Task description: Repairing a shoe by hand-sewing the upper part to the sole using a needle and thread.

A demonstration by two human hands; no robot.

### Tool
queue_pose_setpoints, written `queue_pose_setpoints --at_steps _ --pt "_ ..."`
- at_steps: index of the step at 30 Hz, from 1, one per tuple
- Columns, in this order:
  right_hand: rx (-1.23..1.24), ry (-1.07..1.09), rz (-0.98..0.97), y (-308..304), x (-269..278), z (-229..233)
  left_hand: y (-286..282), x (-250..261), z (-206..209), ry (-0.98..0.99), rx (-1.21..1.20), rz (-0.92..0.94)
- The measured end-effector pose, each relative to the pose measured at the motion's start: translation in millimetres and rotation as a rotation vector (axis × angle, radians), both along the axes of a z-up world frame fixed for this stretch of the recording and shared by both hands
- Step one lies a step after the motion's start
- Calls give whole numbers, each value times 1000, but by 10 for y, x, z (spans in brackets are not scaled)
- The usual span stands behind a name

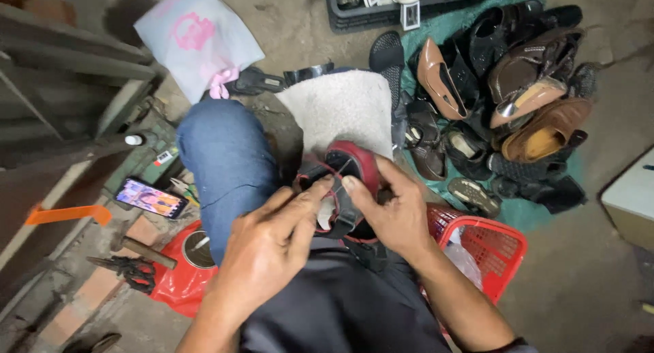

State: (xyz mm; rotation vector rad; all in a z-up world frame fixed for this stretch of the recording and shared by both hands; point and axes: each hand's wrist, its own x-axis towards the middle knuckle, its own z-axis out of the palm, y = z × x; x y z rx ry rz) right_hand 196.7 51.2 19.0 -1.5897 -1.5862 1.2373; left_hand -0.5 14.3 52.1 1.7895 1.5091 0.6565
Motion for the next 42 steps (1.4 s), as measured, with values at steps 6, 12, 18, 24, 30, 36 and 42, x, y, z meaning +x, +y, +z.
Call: queue_pose_setpoints --at_steps 6,12,18,24,30,36,42 --pt "484 -246 90 -199 -209 -127 -204 -395 205 37 28 30" --pt "693 -184 149 -251 -617 0 -449 -721 6 11 226 122" --pt "674 -254 157 -340 -693 7 -517 -797 -110 -52 192 85" --pt "539 -305 69 -319 -477 -149 -357 -625 -39 1 170 -3" --pt "586 -380 169 -214 -556 -280 -220 -817 -195 11 113 0" --pt "468 -348 231 -29 -616 -262 150 -920 -145 75 43 -84" --pt "491 -307 312 128 -577 -268 484 -1157 -256 124 -10 -342"
